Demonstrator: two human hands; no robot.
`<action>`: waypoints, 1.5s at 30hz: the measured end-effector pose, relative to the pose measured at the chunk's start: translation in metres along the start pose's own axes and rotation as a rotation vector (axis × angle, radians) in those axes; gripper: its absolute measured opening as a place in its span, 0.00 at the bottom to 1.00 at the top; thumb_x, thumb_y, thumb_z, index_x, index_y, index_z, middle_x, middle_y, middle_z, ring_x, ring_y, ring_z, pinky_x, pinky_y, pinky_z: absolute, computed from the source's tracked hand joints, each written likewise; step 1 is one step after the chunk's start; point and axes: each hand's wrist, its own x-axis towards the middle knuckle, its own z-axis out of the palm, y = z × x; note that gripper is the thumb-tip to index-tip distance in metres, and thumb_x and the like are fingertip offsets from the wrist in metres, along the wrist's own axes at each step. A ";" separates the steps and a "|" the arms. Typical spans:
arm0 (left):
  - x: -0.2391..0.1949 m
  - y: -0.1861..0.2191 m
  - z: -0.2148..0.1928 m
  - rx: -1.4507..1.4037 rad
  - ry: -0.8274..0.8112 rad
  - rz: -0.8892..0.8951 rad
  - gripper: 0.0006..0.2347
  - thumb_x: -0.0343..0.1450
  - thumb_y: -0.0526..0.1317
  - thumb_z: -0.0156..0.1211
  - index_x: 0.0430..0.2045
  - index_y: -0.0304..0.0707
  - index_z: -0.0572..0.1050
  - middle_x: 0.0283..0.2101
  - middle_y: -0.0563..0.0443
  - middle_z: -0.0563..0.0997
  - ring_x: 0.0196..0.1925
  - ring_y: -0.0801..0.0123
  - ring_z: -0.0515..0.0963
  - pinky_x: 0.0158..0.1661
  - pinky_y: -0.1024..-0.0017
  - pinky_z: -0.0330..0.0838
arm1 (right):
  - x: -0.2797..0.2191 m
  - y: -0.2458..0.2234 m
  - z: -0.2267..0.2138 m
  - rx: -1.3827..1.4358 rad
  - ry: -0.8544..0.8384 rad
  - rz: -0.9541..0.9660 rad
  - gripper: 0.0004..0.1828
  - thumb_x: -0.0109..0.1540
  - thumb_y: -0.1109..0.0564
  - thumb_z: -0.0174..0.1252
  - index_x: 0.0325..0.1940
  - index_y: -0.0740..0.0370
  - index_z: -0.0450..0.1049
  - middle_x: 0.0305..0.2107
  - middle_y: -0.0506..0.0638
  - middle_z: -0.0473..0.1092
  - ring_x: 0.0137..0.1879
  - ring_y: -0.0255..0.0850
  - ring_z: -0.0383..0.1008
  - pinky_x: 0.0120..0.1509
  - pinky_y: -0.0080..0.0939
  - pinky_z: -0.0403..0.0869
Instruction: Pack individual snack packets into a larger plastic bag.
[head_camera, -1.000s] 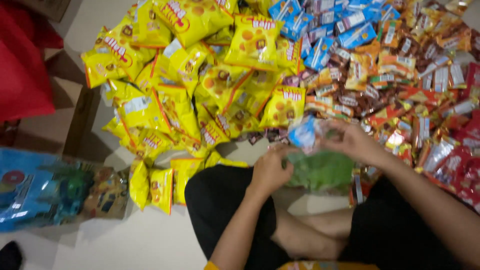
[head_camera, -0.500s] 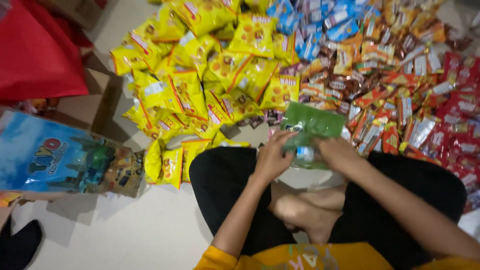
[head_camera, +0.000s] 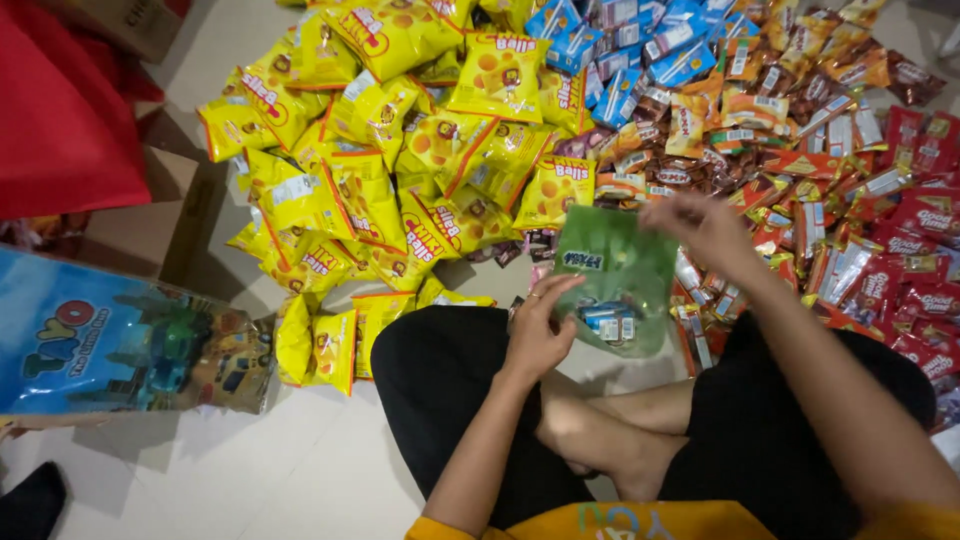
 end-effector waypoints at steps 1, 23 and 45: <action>0.002 -0.001 0.002 -0.016 0.019 0.024 0.26 0.62 0.31 0.57 0.58 0.52 0.76 0.57 0.45 0.77 0.57 0.42 0.79 0.56 0.49 0.73 | 0.026 0.035 -0.006 -0.089 0.100 -0.112 0.10 0.67 0.59 0.62 0.51 0.66 0.80 0.40 0.67 0.77 0.50 0.66 0.77 0.61 0.61 0.71; 0.024 -0.002 0.009 -0.118 0.064 0.152 0.17 0.68 0.29 0.49 0.49 0.43 0.77 0.52 0.46 0.81 0.55 0.59 0.81 0.56 0.62 0.76 | 0.143 0.110 -0.024 0.142 0.512 0.241 0.10 0.70 0.53 0.64 0.36 0.53 0.72 0.33 0.43 0.70 0.37 0.34 0.69 0.43 0.41 0.71; 0.002 -0.004 0.010 -0.232 -0.008 0.200 0.28 0.63 0.25 0.57 0.60 0.45 0.73 0.58 0.37 0.74 0.65 0.39 0.72 0.65 0.46 0.62 | -0.038 -0.011 0.013 0.560 0.298 -0.012 0.09 0.63 0.53 0.69 0.37 0.58 0.76 0.26 0.44 0.70 0.34 0.29 0.62 0.43 0.29 0.58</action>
